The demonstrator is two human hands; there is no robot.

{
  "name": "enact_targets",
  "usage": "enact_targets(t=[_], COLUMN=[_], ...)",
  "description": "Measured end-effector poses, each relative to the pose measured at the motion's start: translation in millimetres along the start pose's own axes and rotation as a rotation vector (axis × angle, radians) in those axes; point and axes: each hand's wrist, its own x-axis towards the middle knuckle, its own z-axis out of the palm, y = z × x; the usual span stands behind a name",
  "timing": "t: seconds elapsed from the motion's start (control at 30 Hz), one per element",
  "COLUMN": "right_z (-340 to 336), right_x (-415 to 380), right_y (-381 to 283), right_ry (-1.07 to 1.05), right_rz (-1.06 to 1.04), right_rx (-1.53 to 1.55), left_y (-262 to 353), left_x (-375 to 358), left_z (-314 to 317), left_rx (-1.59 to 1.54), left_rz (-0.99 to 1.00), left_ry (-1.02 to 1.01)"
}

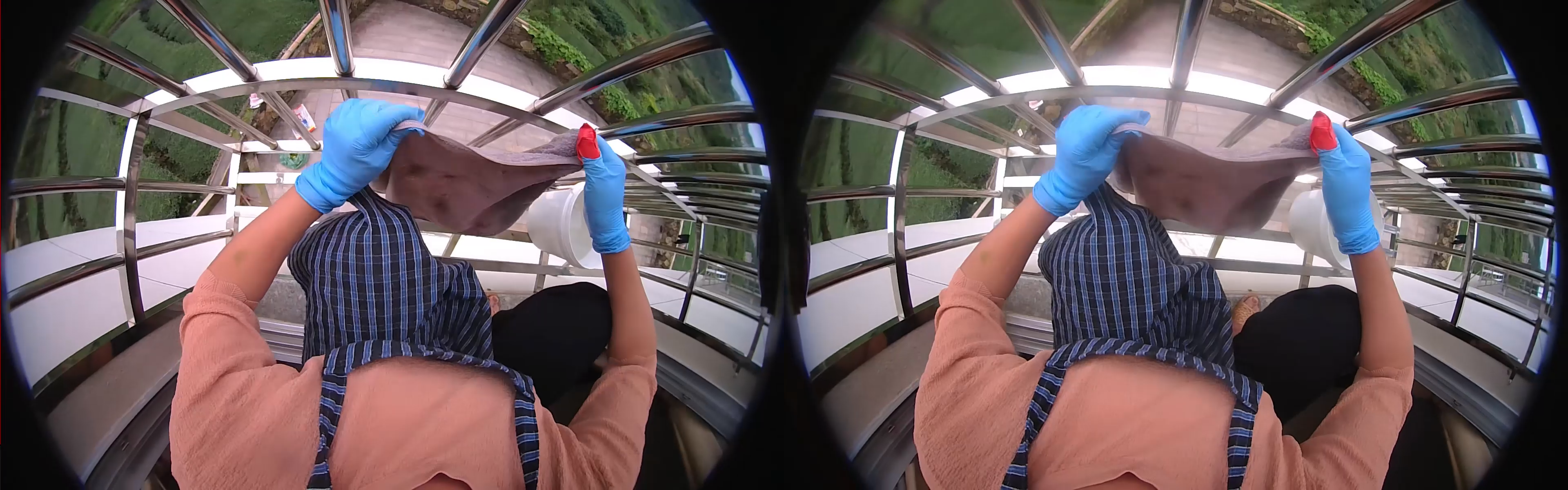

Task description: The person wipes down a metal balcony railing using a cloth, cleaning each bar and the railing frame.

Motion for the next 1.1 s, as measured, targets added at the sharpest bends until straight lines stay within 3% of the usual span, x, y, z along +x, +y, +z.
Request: enact_targets(t=[0.07,0.17,0.2,0.3,0.57,0.67,0.8,0.93,1.03,1.07,1.1], right_z=[6.1,14.2,22.6,24.8,23.4,26.3,22.5,29.0,44.1,48.4,51.2], right_x=[5.5,12.3,12.2,8.7,20.2,12.3,8.0,9.6,-1.4,0.0,4.5], right_y=[-4.2,-6.3,-7.9,5.7,15.3,12.1,19.1,17.1,3.9,1.4,9.6], right_ry=[0.028,0.043,0.095,0.009,-0.008,0.033,-0.037,-0.118,-0.211,-0.269,-0.198], right_rz=[-0.095,-0.187,-0.167,-0.183,-0.133,-0.165,-0.204,-0.178,-0.182,-0.212,-0.428], right_rx=[0.003,0.063,0.13,0.1,0.248,0.18,0.088,0.188,0.137,0.119,-0.087], left_y=[-2.5,-7.1,-12.4,-7.8,-3.5,-18.2,-24.2,-18.3,-20.0,0.3,13.0], left_x=[28.0,50.4,54.3,58.3,51.4,29.1,15.9,-22.1,-58.7,-59.7,-55.1], left_z=[-2.5,9.5,20.8,50.6,68.6,70.8,39.3,1.1,-6.0,-1.9,-3.7], left_rx=[0.003,0.049,0.11,0.412,0.316,0.422,0.331,0.461,-0.04,-0.402,-0.55], left_rz=[0.103,0.09,0.175,0.077,0.052,0.236,0.318,0.01,-0.206,-0.471,-0.575], left_ry=[0.31,0.558,0.544,0.488,0.506,0.418,0.345,0.515,0.412,0.479,0.511])
